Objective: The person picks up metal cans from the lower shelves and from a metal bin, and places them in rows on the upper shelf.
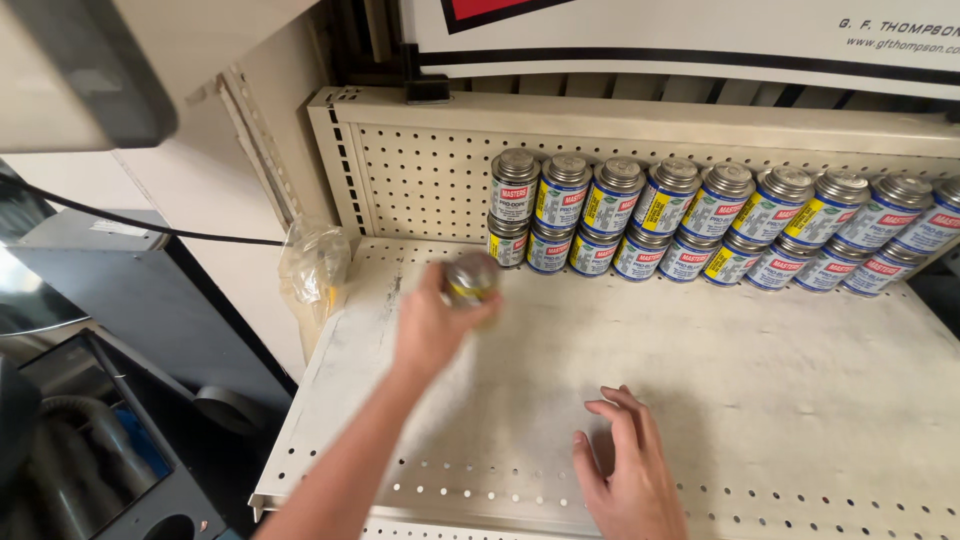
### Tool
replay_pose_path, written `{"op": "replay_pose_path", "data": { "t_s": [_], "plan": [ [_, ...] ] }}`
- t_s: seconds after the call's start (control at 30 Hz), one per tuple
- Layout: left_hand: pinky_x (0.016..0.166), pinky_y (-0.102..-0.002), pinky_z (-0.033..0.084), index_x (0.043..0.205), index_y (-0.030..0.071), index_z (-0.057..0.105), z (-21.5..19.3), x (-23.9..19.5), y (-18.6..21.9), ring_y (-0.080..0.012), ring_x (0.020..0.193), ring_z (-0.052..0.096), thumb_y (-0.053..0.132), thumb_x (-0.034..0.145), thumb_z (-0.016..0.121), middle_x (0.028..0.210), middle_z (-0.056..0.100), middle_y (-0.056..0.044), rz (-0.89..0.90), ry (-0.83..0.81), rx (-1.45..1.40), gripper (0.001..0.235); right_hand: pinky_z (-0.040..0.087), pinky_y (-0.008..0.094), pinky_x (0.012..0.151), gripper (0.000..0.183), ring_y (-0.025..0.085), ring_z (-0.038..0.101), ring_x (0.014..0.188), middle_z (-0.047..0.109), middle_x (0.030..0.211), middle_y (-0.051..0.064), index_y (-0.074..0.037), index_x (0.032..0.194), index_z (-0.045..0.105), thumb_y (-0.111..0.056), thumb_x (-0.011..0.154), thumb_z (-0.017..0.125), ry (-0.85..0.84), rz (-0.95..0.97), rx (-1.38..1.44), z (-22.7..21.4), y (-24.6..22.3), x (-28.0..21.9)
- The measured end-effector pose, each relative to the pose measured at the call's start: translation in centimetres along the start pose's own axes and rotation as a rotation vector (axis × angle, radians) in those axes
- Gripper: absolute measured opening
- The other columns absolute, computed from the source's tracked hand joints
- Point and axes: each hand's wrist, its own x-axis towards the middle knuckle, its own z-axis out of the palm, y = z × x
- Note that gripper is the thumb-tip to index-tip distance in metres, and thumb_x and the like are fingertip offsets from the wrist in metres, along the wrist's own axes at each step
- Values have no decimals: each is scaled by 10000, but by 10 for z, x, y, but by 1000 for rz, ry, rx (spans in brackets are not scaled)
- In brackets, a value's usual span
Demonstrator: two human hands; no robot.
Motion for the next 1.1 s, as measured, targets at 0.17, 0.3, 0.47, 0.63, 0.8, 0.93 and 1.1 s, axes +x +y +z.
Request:
{"op": "replay_pose_path", "data": {
  "t_s": [0.17,0.3,0.47,0.63,0.8,0.93,1.1],
  "plan": [
    [892,-450,611,1308,94,704,-8,77,-9,-289,1099,787,487,712,1054,1258,855,-96,-10,73,-47,795,609,438,1123,317,238,577,1661,638,1610,12,-226,1326,747,-288,1015,738,24,-26,-10,3,3,-1],
    [850,-374,573,1244,152,709,-1,100,1,-196,1034,739,459,714,1011,1150,837,-4,-105,70,-86,682,562,449,1196,307,290,623,1604,661,1575,72,-191,1296,757,-257,996,756,93,-162,-45,8,14,1],
    [850,-392,554,1222,150,706,24,118,-14,-200,995,695,481,702,1018,1050,786,3,-121,75,-91,691,617,453,1114,288,276,610,1617,649,1588,51,-200,1285,742,-259,1003,738,82,-128,-42,12,20,-1],
    [979,-452,579,1344,152,729,41,132,-28,-282,1249,683,427,687,1045,1333,749,-93,-58,95,-78,779,670,454,998,284,272,630,1592,643,1579,35,-212,1271,736,-236,989,731,78,-117,-52,12,19,-1],
    [996,-445,585,1373,163,748,49,141,-35,-280,1208,672,390,662,1061,1322,647,-91,-50,92,-68,809,620,464,1108,262,308,629,1591,659,1550,67,-184,1253,739,-195,992,734,103,-175,-38,14,22,0],
    [982,-469,578,1304,159,760,50,143,-32,-316,1188,689,418,672,1035,1320,677,-115,-42,80,-15,736,637,453,1078,265,315,633,1584,656,1553,66,-185,1255,739,-187,991,732,99,-180,-36,14,22,1],
    [968,-475,594,1355,133,760,54,146,-38,-320,1190,695,444,698,1042,1317,679,-129,-69,41,36,780,643,438,1047,253,297,631,1589,660,1544,46,-194,1238,740,-186,985,734,87,-157,-37,13,20,0]
  ]
}}
